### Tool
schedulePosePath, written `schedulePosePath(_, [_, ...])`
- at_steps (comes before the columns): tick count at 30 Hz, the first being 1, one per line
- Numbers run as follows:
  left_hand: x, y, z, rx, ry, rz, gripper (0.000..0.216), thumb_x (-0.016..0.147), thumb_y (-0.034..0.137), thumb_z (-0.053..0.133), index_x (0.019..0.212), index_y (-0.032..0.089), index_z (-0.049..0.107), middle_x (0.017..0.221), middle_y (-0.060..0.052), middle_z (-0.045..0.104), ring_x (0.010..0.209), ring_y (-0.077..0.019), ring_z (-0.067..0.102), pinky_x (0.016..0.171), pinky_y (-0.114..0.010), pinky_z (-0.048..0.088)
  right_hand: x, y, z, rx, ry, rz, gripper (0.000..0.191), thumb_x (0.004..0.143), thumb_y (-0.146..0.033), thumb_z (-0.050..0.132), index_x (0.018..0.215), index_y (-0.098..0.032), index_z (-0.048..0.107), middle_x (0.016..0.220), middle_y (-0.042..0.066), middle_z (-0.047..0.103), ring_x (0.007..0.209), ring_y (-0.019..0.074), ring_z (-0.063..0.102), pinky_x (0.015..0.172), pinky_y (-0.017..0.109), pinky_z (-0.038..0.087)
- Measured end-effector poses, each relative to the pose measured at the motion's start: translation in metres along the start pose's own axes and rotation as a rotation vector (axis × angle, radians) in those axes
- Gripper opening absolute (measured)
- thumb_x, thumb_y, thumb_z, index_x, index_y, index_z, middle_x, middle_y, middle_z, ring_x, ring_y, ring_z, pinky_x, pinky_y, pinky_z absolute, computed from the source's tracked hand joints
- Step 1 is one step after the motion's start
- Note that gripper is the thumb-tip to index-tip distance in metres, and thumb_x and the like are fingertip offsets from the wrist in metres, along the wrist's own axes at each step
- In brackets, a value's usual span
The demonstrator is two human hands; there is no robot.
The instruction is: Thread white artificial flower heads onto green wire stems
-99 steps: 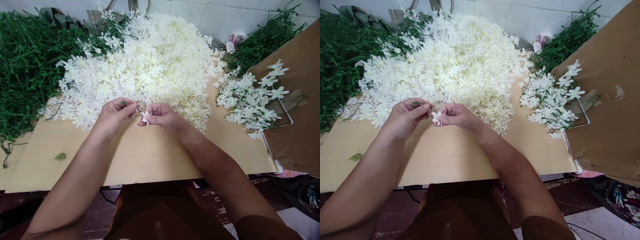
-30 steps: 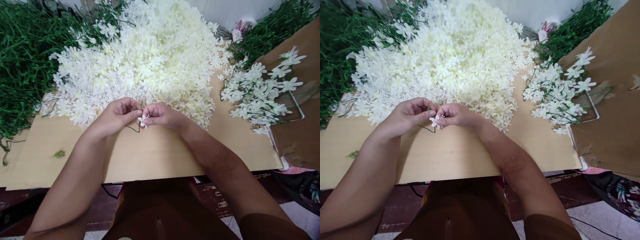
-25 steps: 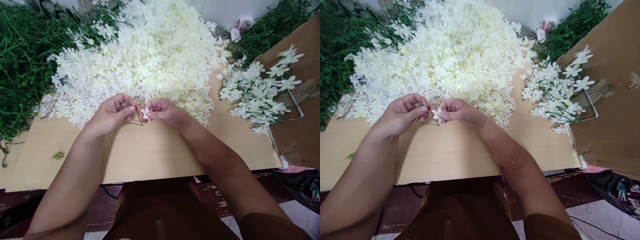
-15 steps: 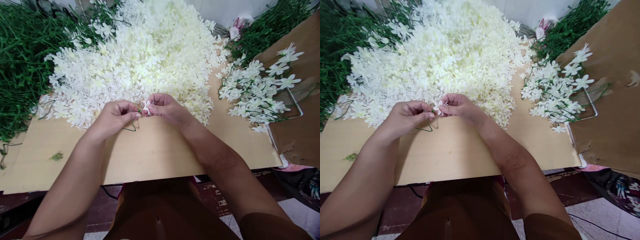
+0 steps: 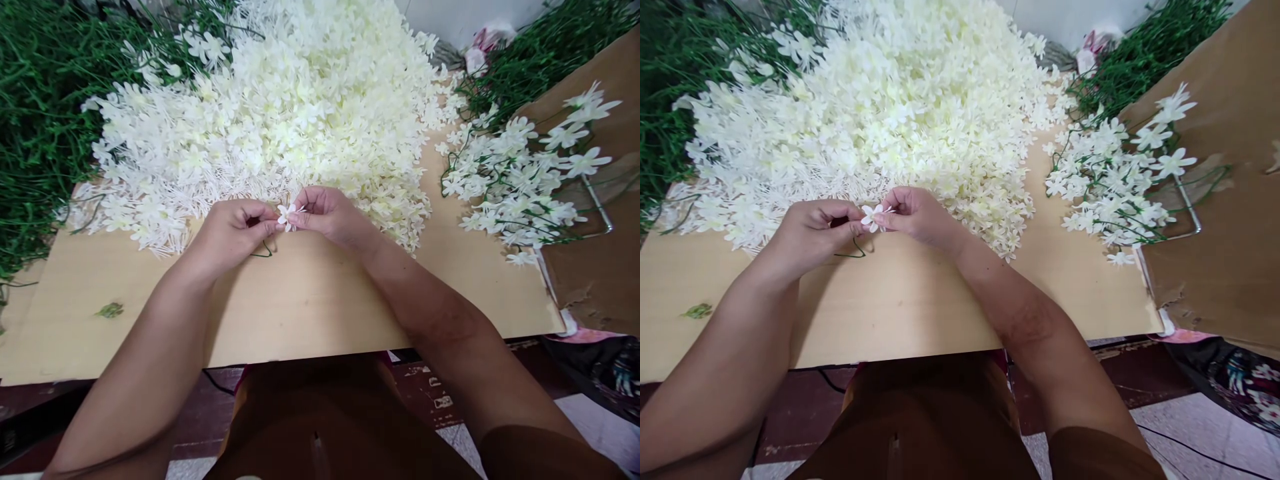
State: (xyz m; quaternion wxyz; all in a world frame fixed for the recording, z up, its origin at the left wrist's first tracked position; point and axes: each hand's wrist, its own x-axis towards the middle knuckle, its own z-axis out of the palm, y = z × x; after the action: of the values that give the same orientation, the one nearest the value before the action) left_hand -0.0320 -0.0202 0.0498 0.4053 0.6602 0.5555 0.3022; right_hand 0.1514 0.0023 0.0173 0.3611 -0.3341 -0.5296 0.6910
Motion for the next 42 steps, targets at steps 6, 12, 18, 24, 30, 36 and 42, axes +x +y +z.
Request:
schedulePosePath(6, [0.001, -0.011, 0.001, 0.186, 0.020, 0.062, 0.015, 0.072, 0.022, 0.055, 0.061, 0.016, 0.062, 0.055, 0.002, 0.055, 0.052, -0.0105, 0.052, 0.050, -0.021, 0.040, 0.003, 0.007, 0.002, -0.348, 0.073, -0.192, 0.041, 0.071, -0.050, 0.080, 0.072, -0.018, 0.053, 0.063, -0.005, 0.050, 0.059, 0.0080, 0.043, 0.058, 0.025, 0.035])
schedulePosePath(12, [0.001, -0.013, 0.003, 0.265, 0.048, 0.158, 0.017, 0.073, 0.019, 0.052, 0.059, 0.017, 0.062, 0.056, 0.002, 0.057, 0.054, -0.0106, 0.051, 0.054, -0.022, 0.041, 0.004, 0.013, 0.003, -0.376, 0.071, -0.218, 0.035, 0.076, -0.044, 0.075, 0.075, -0.018, 0.052, 0.068, -0.003, 0.053, 0.062, 0.0093, 0.046, 0.061, 0.027, 0.037])
schedulePosePath(18, [0.002, -0.016, 0.004, 0.182, 0.030, 0.149, 0.015, 0.074, 0.019, 0.055, 0.061, 0.017, 0.062, 0.055, 0.002, 0.057, 0.051, -0.0111, 0.052, 0.053, -0.024, 0.040, 0.005, 0.011, 0.000, -0.205, -0.012, -0.110, 0.042, 0.067, -0.047, 0.082, 0.075, -0.017, 0.053, 0.071, -0.001, 0.059, 0.068, 0.0119, 0.057, 0.065, 0.028, 0.045])
schedulePosePath(24, [0.003, -0.017, 0.000, 0.279, 0.005, 0.243, 0.015, 0.075, 0.018, 0.056, 0.061, 0.018, 0.062, 0.058, 0.001, 0.060, 0.057, -0.0123, 0.056, 0.055, -0.024, 0.039, 0.007, 0.011, -0.002, -0.150, -0.063, -0.050, 0.046, 0.061, -0.047, 0.087, 0.073, -0.016, 0.055, 0.066, -0.002, 0.058, 0.062, 0.0086, 0.053, 0.061, 0.025, 0.041])
schedulePosePath(30, [0.000, -0.012, -0.001, 0.395, -0.032, 0.317, 0.020, 0.073, 0.014, 0.048, 0.063, 0.018, 0.065, 0.060, 0.001, 0.062, 0.061, -0.0115, 0.057, 0.060, -0.022, 0.041, 0.005, 0.015, -0.001, -0.246, -0.042, -0.065, 0.043, 0.064, -0.046, 0.086, 0.071, -0.017, 0.055, 0.060, -0.006, 0.052, 0.056, 0.0063, 0.044, 0.053, 0.022, 0.034])
schedulePosePath(36, [0.002, -0.010, 0.004, 0.184, -0.038, 0.116, 0.018, 0.076, 0.026, 0.056, 0.066, 0.017, 0.068, 0.059, 0.000, 0.062, 0.053, -0.0105, 0.053, 0.051, -0.021, 0.039, 0.006, 0.010, -0.007, -0.066, -0.084, -0.014, 0.043, 0.061, -0.038, 0.090, 0.073, -0.017, 0.054, 0.070, -0.002, 0.063, 0.069, 0.0094, 0.063, 0.068, 0.024, 0.052])
schedulePosePath(42, [0.003, -0.003, 0.001, 0.051, -0.010, 0.000, 0.015, 0.074, 0.029, 0.066, 0.075, 0.016, 0.073, 0.067, -0.002, 0.068, 0.062, -0.0134, 0.059, 0.057, -0.022, 0.044, 0.005, 0.007, -0.011, 0.024, -0.032, -0.006, 0.040, 0.061, -0.033, 0.091, 0.074, -0.016, 0.057, 0.069, -0.003, 0.066, 0.069, 0.0083, 0.066, 0.072, 0.023, 0.056])
